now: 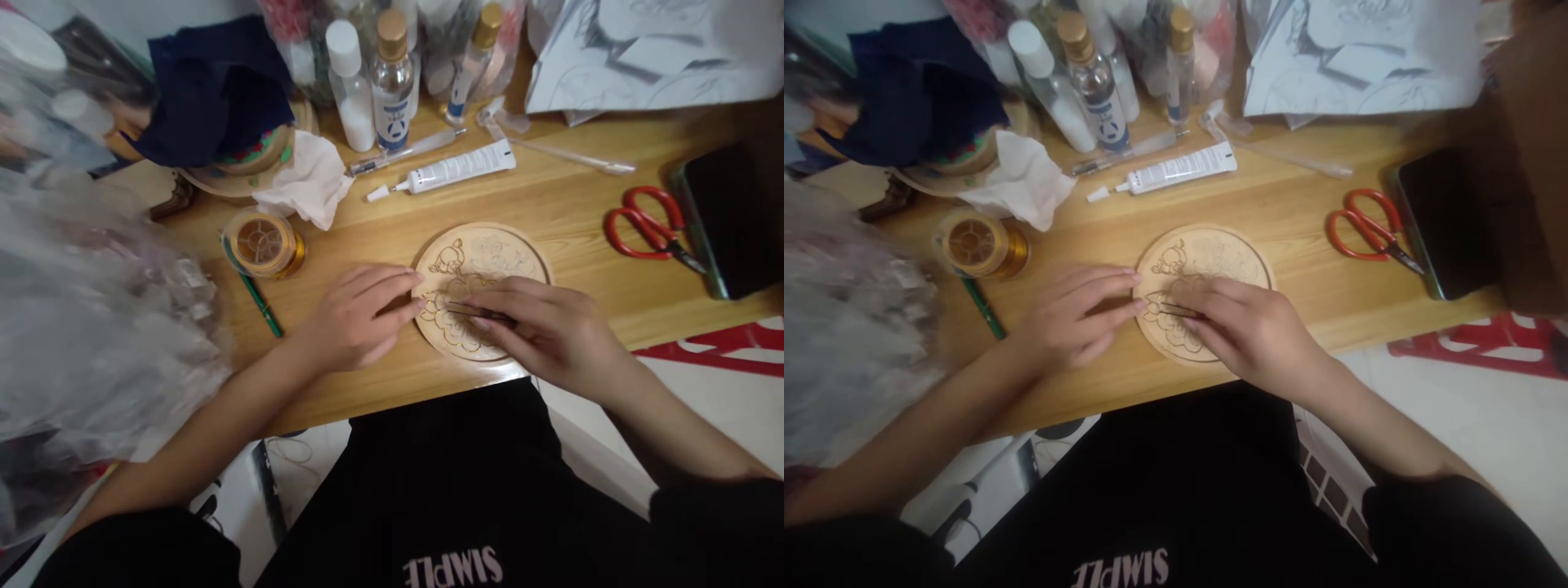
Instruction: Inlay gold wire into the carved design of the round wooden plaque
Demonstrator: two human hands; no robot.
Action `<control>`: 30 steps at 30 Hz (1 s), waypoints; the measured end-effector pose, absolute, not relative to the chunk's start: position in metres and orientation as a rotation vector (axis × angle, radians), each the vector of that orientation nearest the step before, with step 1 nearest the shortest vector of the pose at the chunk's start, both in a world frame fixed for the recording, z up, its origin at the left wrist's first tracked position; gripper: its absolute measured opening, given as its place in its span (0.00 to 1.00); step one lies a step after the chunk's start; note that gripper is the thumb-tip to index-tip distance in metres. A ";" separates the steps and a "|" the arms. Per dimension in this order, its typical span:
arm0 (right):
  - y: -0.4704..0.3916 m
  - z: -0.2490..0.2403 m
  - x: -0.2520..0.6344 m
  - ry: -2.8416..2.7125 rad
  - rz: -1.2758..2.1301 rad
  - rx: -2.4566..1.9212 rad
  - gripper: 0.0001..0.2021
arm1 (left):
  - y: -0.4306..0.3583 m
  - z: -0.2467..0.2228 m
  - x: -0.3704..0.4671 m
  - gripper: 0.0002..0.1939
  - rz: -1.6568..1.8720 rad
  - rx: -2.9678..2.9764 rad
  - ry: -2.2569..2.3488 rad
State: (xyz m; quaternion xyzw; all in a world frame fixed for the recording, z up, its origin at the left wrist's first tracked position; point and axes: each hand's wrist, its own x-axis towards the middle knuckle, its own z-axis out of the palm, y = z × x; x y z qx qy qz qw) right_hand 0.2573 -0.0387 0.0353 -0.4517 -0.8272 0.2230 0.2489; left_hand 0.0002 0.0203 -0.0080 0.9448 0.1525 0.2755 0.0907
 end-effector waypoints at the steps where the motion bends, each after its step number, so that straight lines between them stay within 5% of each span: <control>1: -0.039 0.035 0.255 -2.294 0.547 -1.234 0.13 | 0.020 -0.008 0.000 0.14 0.804 2.823 0.449; 12: -0.037 0.022 0.248 -2.443 0.064 -1.243 0.08 | 0.017 -0.007 0.004 0.13 0.735 2.861 0.525; 30: -0.037 0.013 0.254 -2.359 0.201 -1.185 0.14 | 0.015 -0.006 0.005 0.12 0.692 2.810 0.582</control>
